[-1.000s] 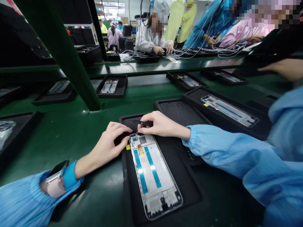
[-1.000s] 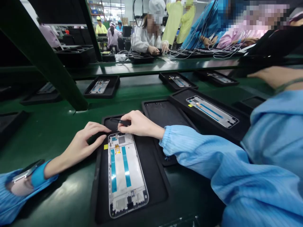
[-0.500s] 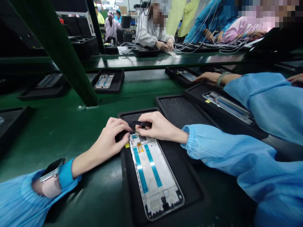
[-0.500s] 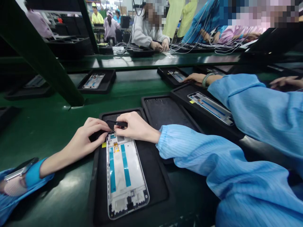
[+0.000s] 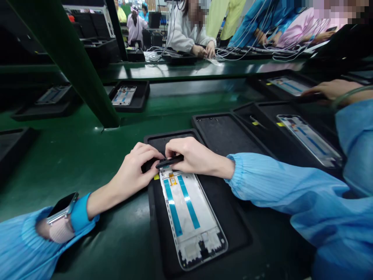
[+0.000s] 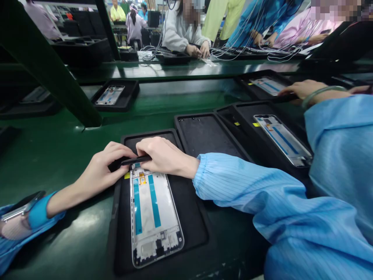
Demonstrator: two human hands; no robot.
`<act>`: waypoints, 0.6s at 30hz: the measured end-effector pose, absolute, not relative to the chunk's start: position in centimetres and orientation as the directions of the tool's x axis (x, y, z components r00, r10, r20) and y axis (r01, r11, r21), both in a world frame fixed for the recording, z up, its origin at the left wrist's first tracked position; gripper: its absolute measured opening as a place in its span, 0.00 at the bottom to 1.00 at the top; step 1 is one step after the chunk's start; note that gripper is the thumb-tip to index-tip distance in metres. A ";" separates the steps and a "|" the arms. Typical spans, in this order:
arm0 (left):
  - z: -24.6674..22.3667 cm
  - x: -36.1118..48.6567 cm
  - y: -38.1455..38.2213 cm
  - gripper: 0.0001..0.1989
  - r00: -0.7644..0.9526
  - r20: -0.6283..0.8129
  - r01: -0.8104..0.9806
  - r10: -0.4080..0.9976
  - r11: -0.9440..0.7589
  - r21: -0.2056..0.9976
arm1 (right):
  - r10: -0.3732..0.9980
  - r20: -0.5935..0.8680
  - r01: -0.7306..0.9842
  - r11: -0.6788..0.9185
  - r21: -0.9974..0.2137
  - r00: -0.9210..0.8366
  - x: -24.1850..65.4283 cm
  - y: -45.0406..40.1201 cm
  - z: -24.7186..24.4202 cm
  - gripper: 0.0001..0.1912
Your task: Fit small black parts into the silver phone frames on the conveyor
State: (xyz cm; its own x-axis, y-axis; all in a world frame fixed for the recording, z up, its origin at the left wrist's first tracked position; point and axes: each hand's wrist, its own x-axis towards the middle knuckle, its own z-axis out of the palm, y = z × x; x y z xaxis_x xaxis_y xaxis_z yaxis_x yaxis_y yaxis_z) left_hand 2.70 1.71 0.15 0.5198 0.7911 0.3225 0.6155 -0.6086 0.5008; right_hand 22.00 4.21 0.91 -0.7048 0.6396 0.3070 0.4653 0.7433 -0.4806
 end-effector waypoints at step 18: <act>0.2 2.7 1.6 0.10 0.620 0.325 0.601 0.714 -0.698 0.388 | 0.790 0.000 0.475 0.369 -0.799 -0.613 22.5 5.5 1.9 0.06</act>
